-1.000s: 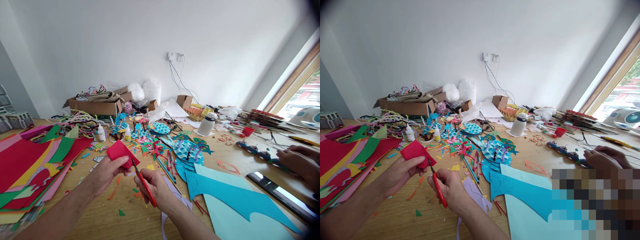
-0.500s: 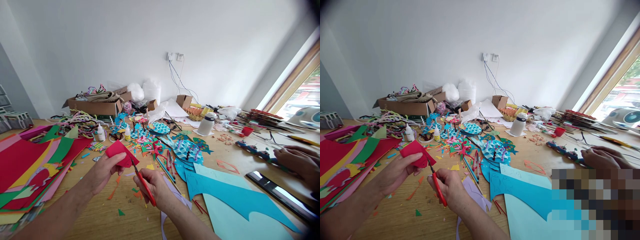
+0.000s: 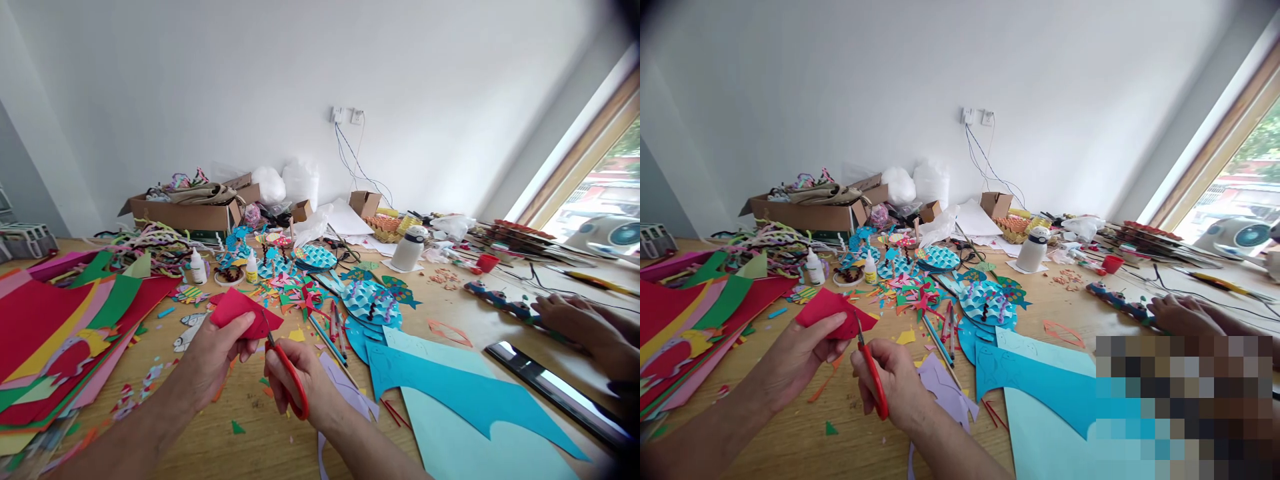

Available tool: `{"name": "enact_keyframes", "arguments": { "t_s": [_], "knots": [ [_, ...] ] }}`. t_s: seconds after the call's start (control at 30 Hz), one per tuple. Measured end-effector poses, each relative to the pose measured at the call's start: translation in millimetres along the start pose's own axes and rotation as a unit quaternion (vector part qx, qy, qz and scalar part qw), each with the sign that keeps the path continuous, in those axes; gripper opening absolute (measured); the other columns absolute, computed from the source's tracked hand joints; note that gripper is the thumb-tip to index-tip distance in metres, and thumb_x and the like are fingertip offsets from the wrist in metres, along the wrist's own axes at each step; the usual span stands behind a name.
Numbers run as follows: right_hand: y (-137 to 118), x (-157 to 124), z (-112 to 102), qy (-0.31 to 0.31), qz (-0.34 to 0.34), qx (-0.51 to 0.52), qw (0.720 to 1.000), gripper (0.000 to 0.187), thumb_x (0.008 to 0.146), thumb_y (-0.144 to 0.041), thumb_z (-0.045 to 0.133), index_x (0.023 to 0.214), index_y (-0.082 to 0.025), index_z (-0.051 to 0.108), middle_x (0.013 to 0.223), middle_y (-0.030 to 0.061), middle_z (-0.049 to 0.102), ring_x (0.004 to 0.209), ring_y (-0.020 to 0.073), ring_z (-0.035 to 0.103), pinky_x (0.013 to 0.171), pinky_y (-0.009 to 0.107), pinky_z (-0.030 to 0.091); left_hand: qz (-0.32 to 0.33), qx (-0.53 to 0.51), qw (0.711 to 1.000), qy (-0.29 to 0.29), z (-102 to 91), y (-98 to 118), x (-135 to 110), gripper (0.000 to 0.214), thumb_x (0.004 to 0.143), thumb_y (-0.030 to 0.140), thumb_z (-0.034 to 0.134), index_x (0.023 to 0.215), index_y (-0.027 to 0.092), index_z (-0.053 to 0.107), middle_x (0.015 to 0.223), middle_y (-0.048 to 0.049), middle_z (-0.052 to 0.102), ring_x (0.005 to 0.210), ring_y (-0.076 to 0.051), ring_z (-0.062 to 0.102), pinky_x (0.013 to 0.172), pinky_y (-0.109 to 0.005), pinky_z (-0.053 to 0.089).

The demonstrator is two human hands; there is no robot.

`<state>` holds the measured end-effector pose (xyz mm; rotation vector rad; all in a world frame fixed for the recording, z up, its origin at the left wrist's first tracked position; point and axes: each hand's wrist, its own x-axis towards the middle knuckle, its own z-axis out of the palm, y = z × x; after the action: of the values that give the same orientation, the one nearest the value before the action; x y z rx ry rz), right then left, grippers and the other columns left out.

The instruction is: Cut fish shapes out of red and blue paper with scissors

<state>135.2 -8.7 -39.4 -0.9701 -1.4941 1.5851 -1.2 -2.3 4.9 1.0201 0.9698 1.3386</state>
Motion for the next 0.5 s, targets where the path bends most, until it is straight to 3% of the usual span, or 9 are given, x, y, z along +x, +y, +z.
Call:
{"name": "enact_keyframes", "arguments": {
  "t_s": [0.5],
  "knots": [
    [-1.9, -1.3, 1.9, -0.016, -0.017, 0.025, 0.999, 0.059, 0.067, -0.073, 0.048, 0.075, -0.015, 0.053, 0.039, -0.0087, 0.042, 0.029, 0.0040, 0.036, 0.031, 0.017, 0.023, -0.007, -0.011, 1.000, 0.003, 4.9, -6.8, -4.0, 0.016, 0.066, 0.029, 0.067, 0.058, 0.017, 0.059, 0.051, 0.0022, 0.060, 0.048, -0.011, 0.049, 0.043, -0.021, 0.038]
  ]
}}
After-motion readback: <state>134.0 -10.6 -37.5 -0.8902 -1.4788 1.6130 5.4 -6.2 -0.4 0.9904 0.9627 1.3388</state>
